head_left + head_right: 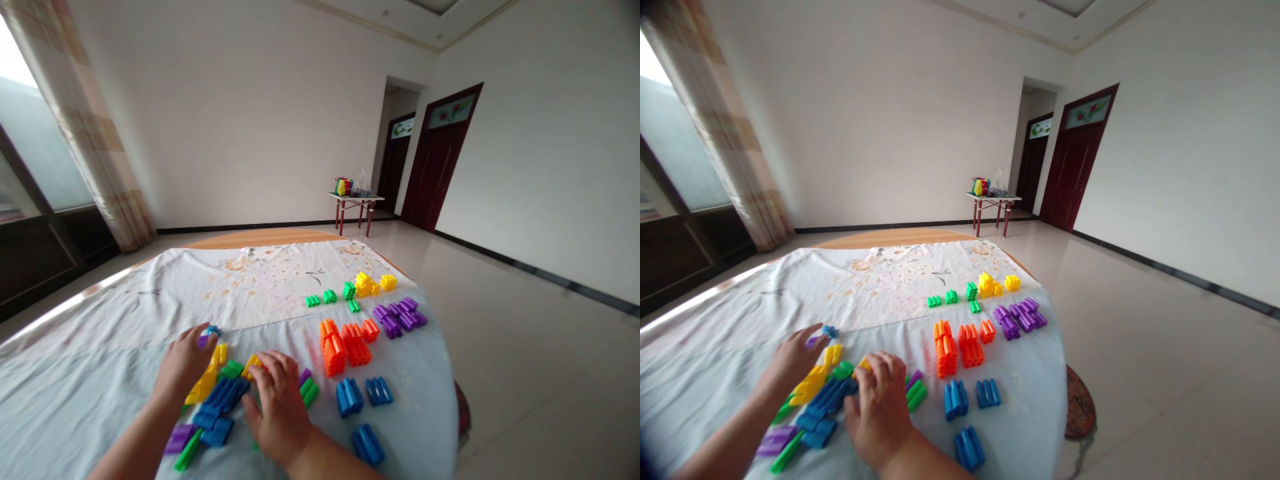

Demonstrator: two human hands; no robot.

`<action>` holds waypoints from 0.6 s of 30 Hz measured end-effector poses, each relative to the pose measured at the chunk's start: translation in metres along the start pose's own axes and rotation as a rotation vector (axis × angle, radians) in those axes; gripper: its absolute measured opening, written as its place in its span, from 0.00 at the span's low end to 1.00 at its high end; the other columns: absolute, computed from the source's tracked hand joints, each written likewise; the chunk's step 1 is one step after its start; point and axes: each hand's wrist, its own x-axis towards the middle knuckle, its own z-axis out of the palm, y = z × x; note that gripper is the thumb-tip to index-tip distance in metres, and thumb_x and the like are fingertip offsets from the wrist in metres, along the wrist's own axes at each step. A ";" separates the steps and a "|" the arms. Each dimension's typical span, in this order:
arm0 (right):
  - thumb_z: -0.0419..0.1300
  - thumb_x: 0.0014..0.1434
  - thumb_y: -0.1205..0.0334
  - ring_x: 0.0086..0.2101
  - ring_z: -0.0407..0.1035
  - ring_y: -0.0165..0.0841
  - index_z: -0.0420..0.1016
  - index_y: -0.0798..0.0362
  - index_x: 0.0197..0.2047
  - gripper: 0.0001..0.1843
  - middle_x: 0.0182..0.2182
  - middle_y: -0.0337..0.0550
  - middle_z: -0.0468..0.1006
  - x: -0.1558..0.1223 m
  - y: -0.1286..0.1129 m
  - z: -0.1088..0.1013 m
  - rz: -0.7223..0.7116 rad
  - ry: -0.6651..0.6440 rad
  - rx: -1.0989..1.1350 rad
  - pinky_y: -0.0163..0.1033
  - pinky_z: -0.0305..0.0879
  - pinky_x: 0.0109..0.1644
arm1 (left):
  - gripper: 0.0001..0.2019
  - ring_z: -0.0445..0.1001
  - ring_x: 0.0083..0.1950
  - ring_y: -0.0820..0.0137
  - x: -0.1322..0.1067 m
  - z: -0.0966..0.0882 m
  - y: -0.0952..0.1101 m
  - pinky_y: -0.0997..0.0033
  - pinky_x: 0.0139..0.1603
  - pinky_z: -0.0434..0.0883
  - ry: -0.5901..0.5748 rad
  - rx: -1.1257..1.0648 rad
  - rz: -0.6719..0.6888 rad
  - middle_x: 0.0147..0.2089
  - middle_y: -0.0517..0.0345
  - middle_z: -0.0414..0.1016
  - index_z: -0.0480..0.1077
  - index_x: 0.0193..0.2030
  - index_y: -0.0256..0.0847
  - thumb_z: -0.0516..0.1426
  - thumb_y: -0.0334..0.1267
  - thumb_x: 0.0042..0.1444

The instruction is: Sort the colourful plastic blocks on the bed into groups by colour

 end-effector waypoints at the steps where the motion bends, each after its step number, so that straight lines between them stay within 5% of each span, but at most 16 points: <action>1: 0.56 0.57 0.61 0.56 0.53 0.40 0.62 0.53 0.55 0.22 0.54 0.48 0.63 0.000 0.000 0.000 0.001 0.004 -0.002 0.52 0.52 0.61 | 0.28 0.63 0.58 0.50 0.009 0.006 -0.004 0.51 0.57 0.60 -0.010 0.010 0.016 0.57 0.38 0.66 0.66 0.54 0.35 0.47 0.49 0.51; 4: 0.56 0.57 0.61 0.55 0.54 0.40 0.63 0.53 0.54 0.21 0.54 0.48 0.64 0.000 -0.001 0.000 -0.010 0.014 -0.004 0.52 0.53 0.60 | 0.28 0.61 0.60 0.50 0.022 0.020 -0.013 0.50 0.58 0.58 -0.056 0.010 0.040 0.58 0.38 0.64 0.66 0.54 0.35 0.49 0.47 0.49; 8: 0.56 0.57 0.63 0.54 0.55 0.40 0.63 0.54 0.53 0.20 0.53 0.49 0.65 0.001 -0.003 -0.004 -0.029 0.017 0.003 0.51 0.55 0.60 | 0.23 0.70 0.50 0.55 0.014 0.022 -0.018 0.56 0.53 0.64 -0.133 -0.045 0.050 0.46 0.45 0.75 0.69 0.50 0.40 0.50 0.47 0.49; 18: 0.54 0.58 0.63 0.55 0.56 0.41 0.63 0.54 0.54 0.20 0.52 0.51 0.66 0.000 -0.004 -0.004 -0.060 0.051 -0.032 0.54 0.56 0.58 | 0.27 0.71 0.51 0.61 -0.053 0.005 0.008 0.63 0.54 0.65 -0.254 -0.405 0.006 0.48 0.52 0.75 0.70 0.51 0.40 0.46 0.55 0.54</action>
